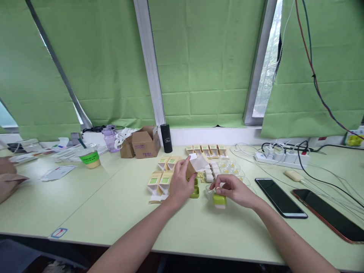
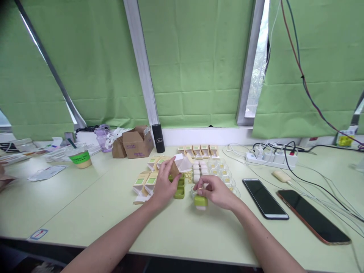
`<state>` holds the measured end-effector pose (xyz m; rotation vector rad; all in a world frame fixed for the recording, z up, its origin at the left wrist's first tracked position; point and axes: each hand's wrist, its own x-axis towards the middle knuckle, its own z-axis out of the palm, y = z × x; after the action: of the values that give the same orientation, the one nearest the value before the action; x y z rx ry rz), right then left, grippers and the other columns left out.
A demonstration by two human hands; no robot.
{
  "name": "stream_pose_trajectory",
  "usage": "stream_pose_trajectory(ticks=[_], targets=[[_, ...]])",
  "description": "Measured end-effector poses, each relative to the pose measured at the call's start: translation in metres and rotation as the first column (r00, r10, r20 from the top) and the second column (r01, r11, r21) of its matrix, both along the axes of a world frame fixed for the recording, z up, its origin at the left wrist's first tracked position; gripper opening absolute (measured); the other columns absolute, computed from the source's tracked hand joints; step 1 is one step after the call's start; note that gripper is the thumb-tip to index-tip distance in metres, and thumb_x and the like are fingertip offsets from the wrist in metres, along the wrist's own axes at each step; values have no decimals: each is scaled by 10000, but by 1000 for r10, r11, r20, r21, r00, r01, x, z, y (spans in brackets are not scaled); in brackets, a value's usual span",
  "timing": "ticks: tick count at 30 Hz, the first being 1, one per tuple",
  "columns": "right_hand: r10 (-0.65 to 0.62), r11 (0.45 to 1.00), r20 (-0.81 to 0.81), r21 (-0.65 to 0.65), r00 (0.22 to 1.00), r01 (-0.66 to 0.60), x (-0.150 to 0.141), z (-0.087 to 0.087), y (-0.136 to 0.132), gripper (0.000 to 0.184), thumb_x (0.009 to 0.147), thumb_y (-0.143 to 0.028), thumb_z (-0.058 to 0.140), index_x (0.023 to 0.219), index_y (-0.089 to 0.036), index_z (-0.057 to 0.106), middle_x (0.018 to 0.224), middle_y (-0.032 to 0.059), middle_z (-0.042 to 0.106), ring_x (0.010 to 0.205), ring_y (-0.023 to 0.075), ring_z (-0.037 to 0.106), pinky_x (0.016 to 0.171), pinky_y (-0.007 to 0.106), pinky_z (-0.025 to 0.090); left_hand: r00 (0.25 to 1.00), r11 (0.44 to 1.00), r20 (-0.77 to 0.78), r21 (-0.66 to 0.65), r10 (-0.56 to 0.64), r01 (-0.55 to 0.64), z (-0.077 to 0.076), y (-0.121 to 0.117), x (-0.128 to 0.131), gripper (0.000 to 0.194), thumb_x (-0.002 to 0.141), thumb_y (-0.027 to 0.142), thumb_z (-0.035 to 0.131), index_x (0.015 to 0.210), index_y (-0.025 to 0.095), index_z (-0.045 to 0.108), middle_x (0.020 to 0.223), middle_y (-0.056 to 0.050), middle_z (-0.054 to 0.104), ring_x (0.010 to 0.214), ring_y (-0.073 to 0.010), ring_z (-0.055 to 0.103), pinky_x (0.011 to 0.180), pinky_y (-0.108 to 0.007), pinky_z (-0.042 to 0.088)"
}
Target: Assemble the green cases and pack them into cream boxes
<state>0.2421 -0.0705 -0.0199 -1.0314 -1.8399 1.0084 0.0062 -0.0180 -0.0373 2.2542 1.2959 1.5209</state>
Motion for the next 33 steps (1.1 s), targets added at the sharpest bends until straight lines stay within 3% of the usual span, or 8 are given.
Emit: stream_pose_trajectory(ticks=[3,9,12,15,19,26,33], targets=[[-38,996,-102,79,994,46,-1,0,4,236,929,-458,671,918,-223,684,1029,76,778,878,221,720,765,342,562,972,988,205,-84,-112,132,2,2,2,597,976,274,635,1545,316,459,1432,-109,524,1326,-275,554,1007,-433,573],[-214,950,-76,215,974,225,-5,-14,15,242,973,-458,607,976,-240,711,1071,77,783,977,252,723,902,415,560,795,928,573,-148,-200,341,0,15,3,501,964,328,656,1437,229,528,1437,-133,589,1364,-265,551,1078,-414,528],[-207,950,-45,229,977,212,-7,-18,16,227,984,-432,577,975,-244,702,1089,76,784,1007,253,720,887,407,569,677,878,712,-190,-186,440,-3,20,2,523,921,379,715,1392,221,552,1391,-124,628,1303,-261,602,1082,-412,520],[-164,963,-19,214,986,164,-8,-20,16,199,993,-397,551,957,-246,675,1085,67,783,1013,245,721,885,397,566,525,787,831,-196,-182,585,-5,21,2,574,855,424,790,1347,229,567,1323,-106,667,1194,-259,663,974,-391,580],[-139,967,52,220,989,124,-7,-21,15,179,1003,-357,529,976,-252,672,1062,61,783,1008,250,719,914,414,545,414,728,893,-165,-175,666,-5,19,3,513,816,394,827,1256,225,622,1264,-84,702,1133,-246,687,882,-353,607],[-134,970,165,224,977,95,-6,-25,16,171,959,-278,564,1052,-253,705,1047,48,788,925,243,723,814,376,546,364,665,915,-164,-174,729,-3,16,5,450,808,355,826,1200,209,661,1235,-87,727,1099,-254,711,851,-371,613],[-231,927,238,347,943,139,-9,-22,12,176,910,-188,582,1017,-270,696,988,16,799,941,247,729,940,436,515,305,620,942,-156,-141,769,-5,16,7,423,834,297,791,1216,190,644,1174,-89,753,1106,-267,728,909,-413,616]])
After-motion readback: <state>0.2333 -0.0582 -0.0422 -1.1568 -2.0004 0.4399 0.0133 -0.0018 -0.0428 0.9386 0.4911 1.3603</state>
